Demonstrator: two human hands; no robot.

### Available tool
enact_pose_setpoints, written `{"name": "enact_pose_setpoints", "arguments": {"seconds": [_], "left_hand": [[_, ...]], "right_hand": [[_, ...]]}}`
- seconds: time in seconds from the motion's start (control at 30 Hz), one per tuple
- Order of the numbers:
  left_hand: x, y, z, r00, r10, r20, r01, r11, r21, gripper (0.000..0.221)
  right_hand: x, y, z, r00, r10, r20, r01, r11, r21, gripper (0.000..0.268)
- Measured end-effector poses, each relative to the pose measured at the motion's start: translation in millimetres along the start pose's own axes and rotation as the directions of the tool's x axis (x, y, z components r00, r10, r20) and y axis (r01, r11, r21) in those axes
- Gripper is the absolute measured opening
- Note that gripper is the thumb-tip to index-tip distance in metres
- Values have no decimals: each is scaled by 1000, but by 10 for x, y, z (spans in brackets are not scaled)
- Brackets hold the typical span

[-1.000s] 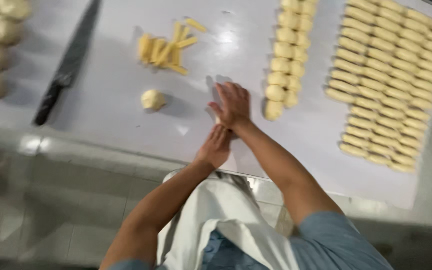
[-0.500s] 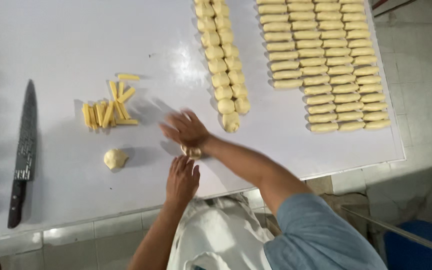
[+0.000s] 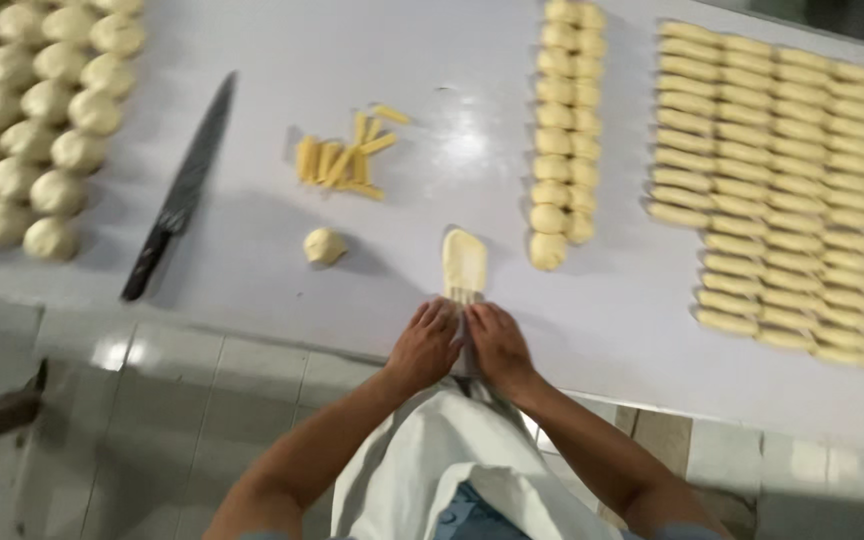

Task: The person wraps small yellow sticks into pieces of dough by hand, rolling the dough over the sticks and placing the finished rolls in rows on a table.

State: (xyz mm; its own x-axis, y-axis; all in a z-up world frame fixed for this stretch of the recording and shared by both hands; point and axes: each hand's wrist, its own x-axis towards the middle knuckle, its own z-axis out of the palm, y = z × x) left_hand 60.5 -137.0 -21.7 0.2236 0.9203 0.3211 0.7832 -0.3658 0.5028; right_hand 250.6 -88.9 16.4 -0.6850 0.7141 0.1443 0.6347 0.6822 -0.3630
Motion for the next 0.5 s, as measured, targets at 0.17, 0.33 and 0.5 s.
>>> {"name": "enact_pose_setpoints", "arguments": {"seconds": [0.17, 0.33, 0.5], "left_hand": [[580, -958, -400, 916, -261, -304, 363, 861, 356, 31], [1105, -1879, -689, 731, -573, -370, 673, 693, 258, 32], [994, -1779, -680, 752, -425, -503, 602, 755, 262, 19]], "right_hand": [[97, 100, -97, 984, 72, -162, -50, 990, 135, 32], [12, 32, -63, 975, 87, -202, -63, 990, 125, 24], [58, 237, -67, 933, 357, -33, -308, 845, 438, 20]]}}
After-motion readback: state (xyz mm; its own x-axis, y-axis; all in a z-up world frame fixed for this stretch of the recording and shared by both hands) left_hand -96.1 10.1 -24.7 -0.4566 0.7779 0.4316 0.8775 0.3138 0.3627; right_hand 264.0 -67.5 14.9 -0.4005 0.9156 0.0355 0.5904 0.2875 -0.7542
